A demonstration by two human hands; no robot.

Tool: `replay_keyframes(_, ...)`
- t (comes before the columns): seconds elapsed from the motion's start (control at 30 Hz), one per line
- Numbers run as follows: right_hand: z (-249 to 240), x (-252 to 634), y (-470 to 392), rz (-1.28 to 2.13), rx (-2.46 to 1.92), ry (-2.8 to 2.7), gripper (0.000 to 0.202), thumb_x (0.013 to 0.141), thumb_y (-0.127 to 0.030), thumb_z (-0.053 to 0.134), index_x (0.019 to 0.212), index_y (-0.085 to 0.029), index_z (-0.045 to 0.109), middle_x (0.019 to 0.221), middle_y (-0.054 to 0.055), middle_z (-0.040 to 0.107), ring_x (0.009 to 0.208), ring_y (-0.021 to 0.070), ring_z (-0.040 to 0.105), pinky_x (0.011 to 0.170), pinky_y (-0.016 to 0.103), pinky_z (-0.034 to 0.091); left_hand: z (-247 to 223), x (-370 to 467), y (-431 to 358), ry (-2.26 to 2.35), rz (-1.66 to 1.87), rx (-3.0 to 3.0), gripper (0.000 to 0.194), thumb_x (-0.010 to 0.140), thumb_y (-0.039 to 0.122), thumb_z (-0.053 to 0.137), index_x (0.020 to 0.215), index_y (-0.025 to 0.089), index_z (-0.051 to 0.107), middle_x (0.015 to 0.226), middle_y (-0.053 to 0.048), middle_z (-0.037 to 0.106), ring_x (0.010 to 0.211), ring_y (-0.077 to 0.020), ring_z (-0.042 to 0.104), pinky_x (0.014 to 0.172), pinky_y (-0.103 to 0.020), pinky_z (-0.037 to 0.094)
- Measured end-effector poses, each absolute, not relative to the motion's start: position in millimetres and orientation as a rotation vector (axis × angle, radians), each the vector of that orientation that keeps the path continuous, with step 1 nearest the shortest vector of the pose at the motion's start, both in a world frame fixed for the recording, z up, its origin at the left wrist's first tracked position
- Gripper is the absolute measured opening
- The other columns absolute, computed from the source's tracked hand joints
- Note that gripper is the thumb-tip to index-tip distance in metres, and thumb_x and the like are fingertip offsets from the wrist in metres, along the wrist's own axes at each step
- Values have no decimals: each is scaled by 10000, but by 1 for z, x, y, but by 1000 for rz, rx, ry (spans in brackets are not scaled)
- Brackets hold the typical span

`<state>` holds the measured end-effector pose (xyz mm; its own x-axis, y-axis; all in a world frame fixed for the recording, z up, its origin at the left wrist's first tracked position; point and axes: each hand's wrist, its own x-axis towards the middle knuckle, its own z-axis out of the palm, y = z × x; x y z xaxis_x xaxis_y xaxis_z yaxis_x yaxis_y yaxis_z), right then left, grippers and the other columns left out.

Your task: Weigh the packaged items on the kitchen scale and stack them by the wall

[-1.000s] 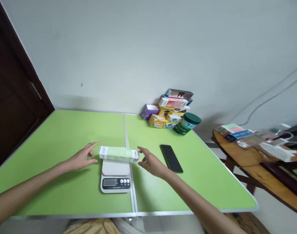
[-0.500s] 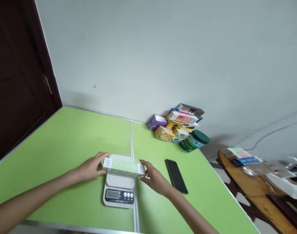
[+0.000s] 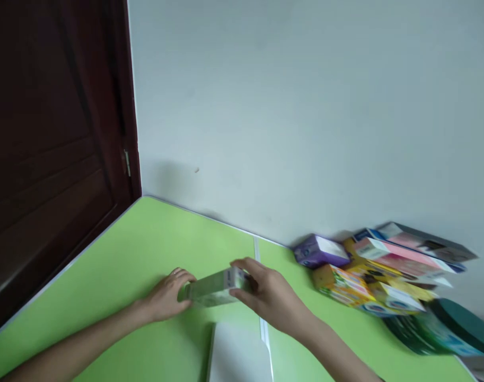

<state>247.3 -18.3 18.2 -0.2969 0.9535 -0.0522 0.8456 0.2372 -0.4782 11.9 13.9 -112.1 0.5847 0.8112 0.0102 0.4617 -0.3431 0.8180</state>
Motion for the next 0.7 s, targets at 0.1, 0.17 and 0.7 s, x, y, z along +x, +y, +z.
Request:
replay_keyframes(0.1, 38, 204, 43, 363, -1476, -2494, 325, 764, -305, 620, 1070, -197, 593, 931, 77, 670, 675, 191, 615, 579, 283, 435, -108, 13, 56, 1057, 743, 1979, 474, 713, 223, 629, 1171, 185, 508, 1140, -95, 586, 1091, -260, 504, 915, -399, 413)
replay_keyframes(0.17, 45, 181, 80, 228, -1398, -2553, 352, 751, -301, 640, 1084, -193, 608, 951, 87, 680, 737, 225, 633, 605, 300, 436, -105, 9, 87, 1126, 869, 1931, 427, 747, 231, 600, 1161, 193, 502, 1131, -90, 600, 1065, -251, 532, 891, -391, 431)
replay_keyframes(0.7, -127, 128, 280, 699, -1477, -1777, 260, 805, -197, 519, 1056, -141, 490, 920, 81, 633, 694, 180, 594, 649, 322, 486, -92, -78, 317, 1534, 512, 2418, 439, 684, 64, 597, 1094, 217, 620, 1104, -78, 639, 1115, -277, 507, 979, -428, 354)
